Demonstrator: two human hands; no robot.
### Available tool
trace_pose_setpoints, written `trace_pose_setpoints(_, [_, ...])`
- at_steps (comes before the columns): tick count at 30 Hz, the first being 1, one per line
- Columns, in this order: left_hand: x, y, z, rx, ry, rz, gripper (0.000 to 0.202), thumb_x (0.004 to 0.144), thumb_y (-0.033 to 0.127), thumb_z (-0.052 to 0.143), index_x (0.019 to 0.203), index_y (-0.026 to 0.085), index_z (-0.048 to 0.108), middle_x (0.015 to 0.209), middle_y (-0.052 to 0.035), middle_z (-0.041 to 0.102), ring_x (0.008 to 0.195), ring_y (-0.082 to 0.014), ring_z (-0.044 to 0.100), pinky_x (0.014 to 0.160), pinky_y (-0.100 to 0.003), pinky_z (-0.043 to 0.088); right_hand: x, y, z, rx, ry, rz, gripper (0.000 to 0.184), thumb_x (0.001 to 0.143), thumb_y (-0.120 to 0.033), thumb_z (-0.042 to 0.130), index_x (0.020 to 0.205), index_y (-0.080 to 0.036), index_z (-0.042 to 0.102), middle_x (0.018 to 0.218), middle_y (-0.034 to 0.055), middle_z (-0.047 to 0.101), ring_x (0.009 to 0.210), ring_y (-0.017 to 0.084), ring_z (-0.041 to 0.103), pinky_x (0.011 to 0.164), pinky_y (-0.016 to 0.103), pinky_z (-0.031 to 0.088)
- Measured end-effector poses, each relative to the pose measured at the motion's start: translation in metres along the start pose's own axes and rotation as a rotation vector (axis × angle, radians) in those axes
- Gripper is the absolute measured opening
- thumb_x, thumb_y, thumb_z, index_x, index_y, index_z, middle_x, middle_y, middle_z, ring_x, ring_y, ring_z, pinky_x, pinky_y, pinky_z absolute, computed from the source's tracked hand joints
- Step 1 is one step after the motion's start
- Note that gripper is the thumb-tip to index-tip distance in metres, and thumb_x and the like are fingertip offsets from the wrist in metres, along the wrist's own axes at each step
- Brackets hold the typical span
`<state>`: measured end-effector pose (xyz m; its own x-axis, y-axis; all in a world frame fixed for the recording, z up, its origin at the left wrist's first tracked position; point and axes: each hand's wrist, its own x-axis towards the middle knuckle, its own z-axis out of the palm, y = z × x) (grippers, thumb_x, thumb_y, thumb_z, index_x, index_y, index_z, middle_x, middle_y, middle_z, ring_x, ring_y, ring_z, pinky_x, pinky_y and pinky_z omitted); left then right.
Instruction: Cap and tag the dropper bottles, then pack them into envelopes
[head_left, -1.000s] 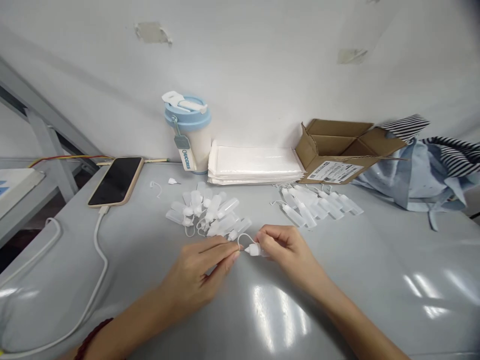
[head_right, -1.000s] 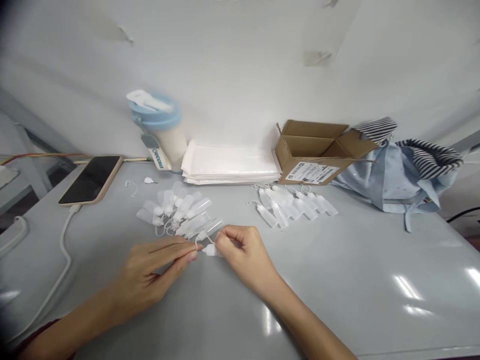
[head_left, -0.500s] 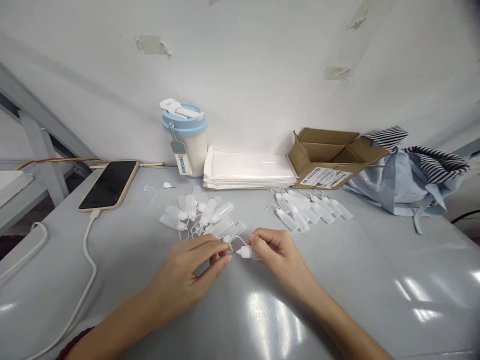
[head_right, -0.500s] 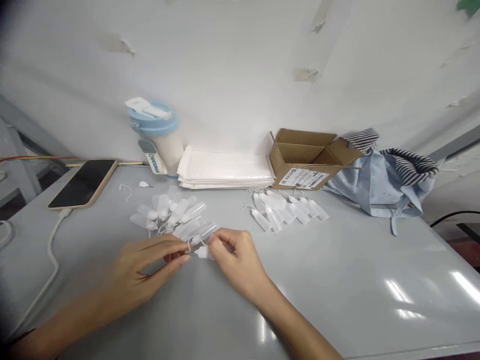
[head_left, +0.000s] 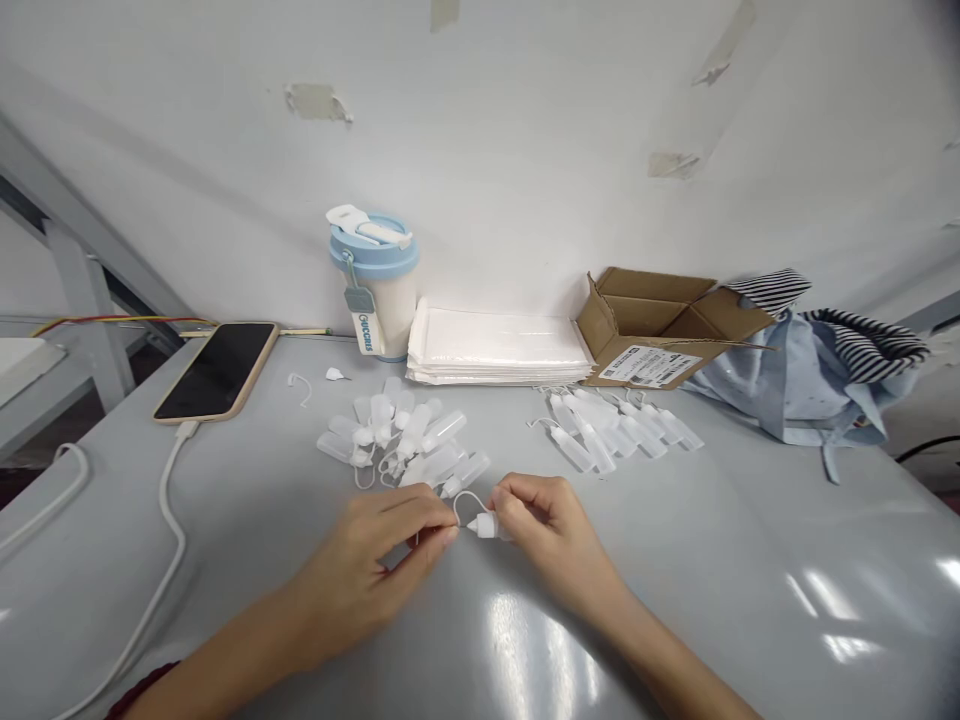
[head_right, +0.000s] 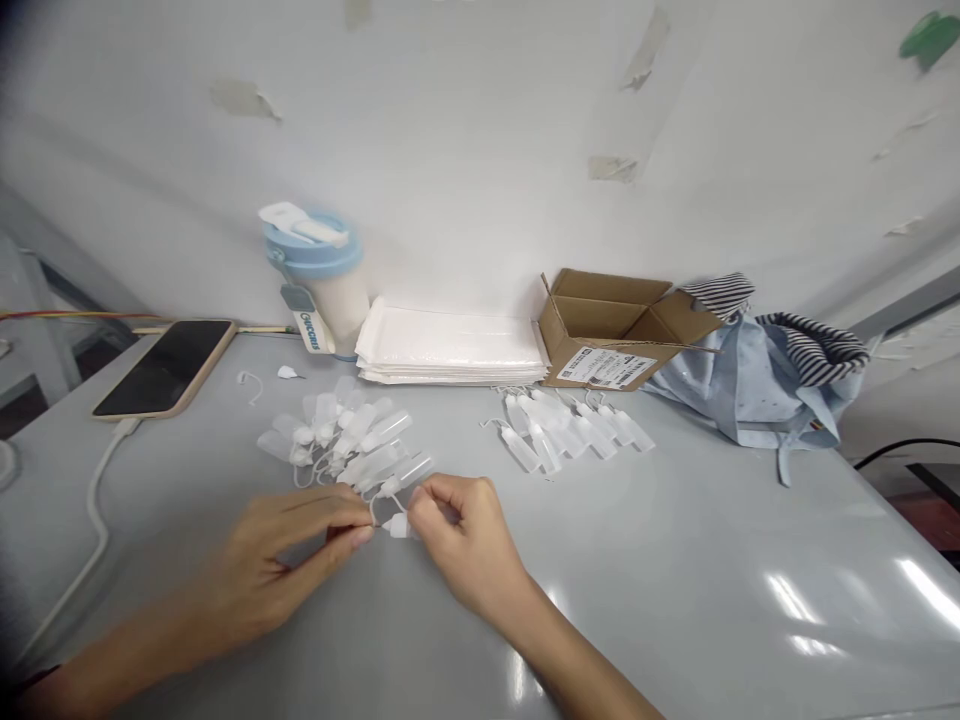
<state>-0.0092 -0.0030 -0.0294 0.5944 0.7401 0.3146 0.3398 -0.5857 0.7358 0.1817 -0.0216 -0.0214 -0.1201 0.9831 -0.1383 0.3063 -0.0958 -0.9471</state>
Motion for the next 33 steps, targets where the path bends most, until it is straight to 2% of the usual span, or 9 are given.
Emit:
trace_pose_setpoints(11, [0.002,-0.002,0.004,-0.003,0.012,0.073,0.016,0.088,0.007,0.048,0.082,0.016,0.060,0.069,0.0007,0.061,0.061,-0.0095,0.056,0.057,-0.020,0.045,0.002,0.007,0.006,-0.004,0.016,-0.022,0.027,0.077,-0.019,0.039,0.053,-0.021,0.025,0.053,-0.0063,0.022,0.052,0.009,0.023,0.047,0.023,0.019])
trace_pose_setpoints(21, [0.000,0.000,0.007,0.125,0.108,0.192,0.020,0.086,0.003,0.048,0.091,0.019,0.060,0.077,-0.0015,0.067,0.067,-0.0125,0.064,0.061,-0.021,0.051,0.003,0.007,0.005,-0.004,-0.019,0.026,0.028,0.078,-0.018,0.039,0.054,-0.021,0.026,0.054,-0.0063,0.022,0.053,0.008,0.024,0.047,0.023,0.020])
trace_pose_setpoints(23, [0.002,0.001,0.006,0.143,0.111,0.211,0.019,0.086,0.003,0.048,0.091,0.018,0.059,0.076,-0.0017,0.066,0.067,-0.0125,0.064,0.062,-0.021,0.052,0.003,0.005,0.002,-0.018,-0.046,0.027,0.032,0.084,-0.023,0.040,0.055,-0.021,0.027,0.056,-0.0062,0.023,0.053,0.009,0.025,0.048,0.023,0.021])
trace_pose_setpoints(26, [0.005,-0.001,-0.001,0.191,0.122,0.208,0.017,0.087,0.005,0.048,0.089,0.018,0.059,0.075,-0.0011,0.066,0.066,-0.0119,0.063,0.061,-0.020,0.051,0.004,0.000,-0.006,-0.101,-0.060,0.007,0.039,0.093,-0.038,0.036,0.058,-0.020,0.032,0.057,-0.0058,0.029,0.053,0.010,0.031,0.049,0.023,0.025])
trace_pose_setpoints(28, [0.007,-0.004,-0.009,0.250,0.197,0.203,0.014,0.088,0.008,0.049,0.087,0.019,0.058,0.074,0.0001,0.066,0.064,-0.0116,0.062,0.060,-0.020,0.050,0.006,-0.001,-0.015,-0.231,0.010,-0.021,0.040,0.096,-0.043,0.032,0.064,-0.020,0.041,0.060,-0.0042,0.039,0.056,0.012,0.040,0.053,0.024,0.031])
trace_pose_setpoints(31, [0.009,-0.011,-0.022,0.487,0.389,0.196,0.010,0.087,0.011,0.053,0.086,0.020,0.057,0.072,0.0013,0.065,0.062,-0.0117,0.060,0.062,-0.022,0.048,0.012,0.003,-0.031,-0.542,0.260,-0.089,0.031,0.094,-0.042,0.038,0.082,-0.019,0.054,0.080,0.0049,0.058,0.076,0.020,0.053,0.061,0.028,0.038])
trace_pose_setpoints(33, [0.008,-0.016,-0.028,0.695,0.474,0.182,0.009,0.086,0.011,0.055,0.088,0.019,0.057,0.072,0.0006,0.066,0.062,-0.0125,0.060,0.063,-0.023,0.046,0.016,0.009,-0.041,-0.756,0.399,-0.118,0.024,0.091,-0.036,0.044,0.092,-0.016,0.058,0.094,0.0114,0.061,0.090,0.027,0.054,0.064,0.032,0.041])
